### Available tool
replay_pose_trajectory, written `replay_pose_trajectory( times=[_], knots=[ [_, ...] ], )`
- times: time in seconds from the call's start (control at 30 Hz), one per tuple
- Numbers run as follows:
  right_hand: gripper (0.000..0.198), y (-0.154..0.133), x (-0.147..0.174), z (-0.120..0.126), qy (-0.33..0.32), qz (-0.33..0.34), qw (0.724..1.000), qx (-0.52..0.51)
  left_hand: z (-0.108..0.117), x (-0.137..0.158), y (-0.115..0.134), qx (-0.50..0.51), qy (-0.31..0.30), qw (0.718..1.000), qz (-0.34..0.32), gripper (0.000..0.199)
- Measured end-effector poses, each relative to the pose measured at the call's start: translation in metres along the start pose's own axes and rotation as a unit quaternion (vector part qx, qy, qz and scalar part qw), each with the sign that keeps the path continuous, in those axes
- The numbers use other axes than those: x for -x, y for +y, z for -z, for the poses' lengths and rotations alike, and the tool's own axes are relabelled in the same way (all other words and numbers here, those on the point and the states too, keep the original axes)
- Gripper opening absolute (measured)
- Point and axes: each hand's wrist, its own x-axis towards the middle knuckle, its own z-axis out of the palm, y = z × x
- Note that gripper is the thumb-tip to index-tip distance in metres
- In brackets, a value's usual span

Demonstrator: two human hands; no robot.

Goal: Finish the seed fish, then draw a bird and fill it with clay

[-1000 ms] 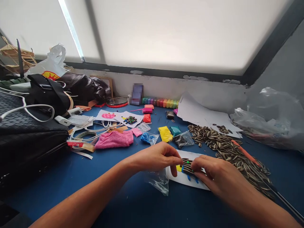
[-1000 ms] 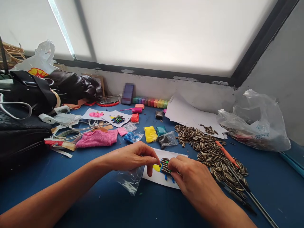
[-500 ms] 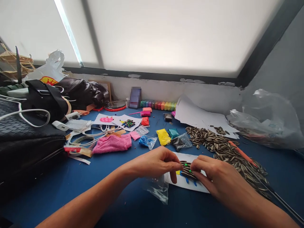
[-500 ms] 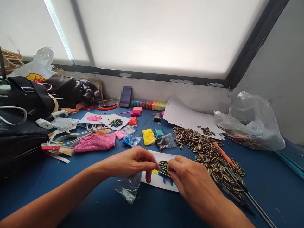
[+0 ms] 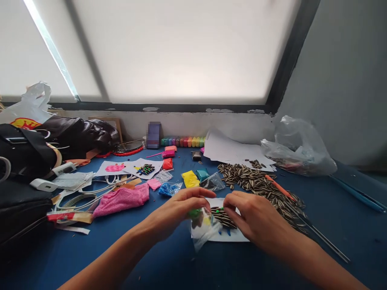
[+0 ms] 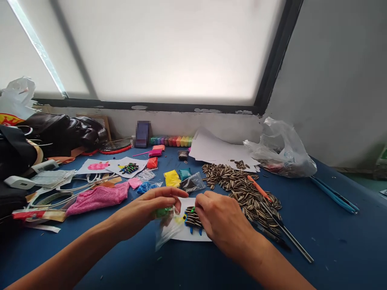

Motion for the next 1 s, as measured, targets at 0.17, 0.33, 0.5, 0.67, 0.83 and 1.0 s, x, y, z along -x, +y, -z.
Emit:
replay_pose_trajectory(
  times=[0.17, 0.33, 0.5, 0.67, 0.83, 1.0],
  knots=[
    [0.019, 0.0, -0.001, 0.01, -0.008, -0.016, 0.999, -0.039, -0.004, 0.0, 0.0, 0.027, 0.008, 0.999, -0.04, 0.044],
    [0.017, 0.0, -0.001, 0.009, -0.038, -0.019, 0.998, -0.055, -0.003, -0.004, -0.004, -0.005, 0.029, 0.999, -0.026, 0.035],
    [0.014, 0.0, -0.001, 0.005, -0.049, -0.016, 0.998, -0.044, 0.002, -0.004, -0.004, -0.068, 0.057, 0.996, -0.023, 0.019],
    [0.016, -0.002, -0.001, 0.001, -0.047, -0.013, 0.998, -0.026, -0.002, -0.002, -0.004, -0.119, 0.02, 0.993, -0.008, 0.038],
    [0.016, -0.002, -0.002, -0.003, -0.039, -0.025, 0.999, -0.007, -0.012, -0.003, -0.01, -0.237, 0.039, 0.971, -0.01, 0.025],
    [0.015, -0.002, -0.002, -0.009, -0.045, -0.025, 0.999, 0.015, -0.016, -0.002, -0.014, -0.286, 0.05, 0.957, -0.024, 0.018]
  ],
)
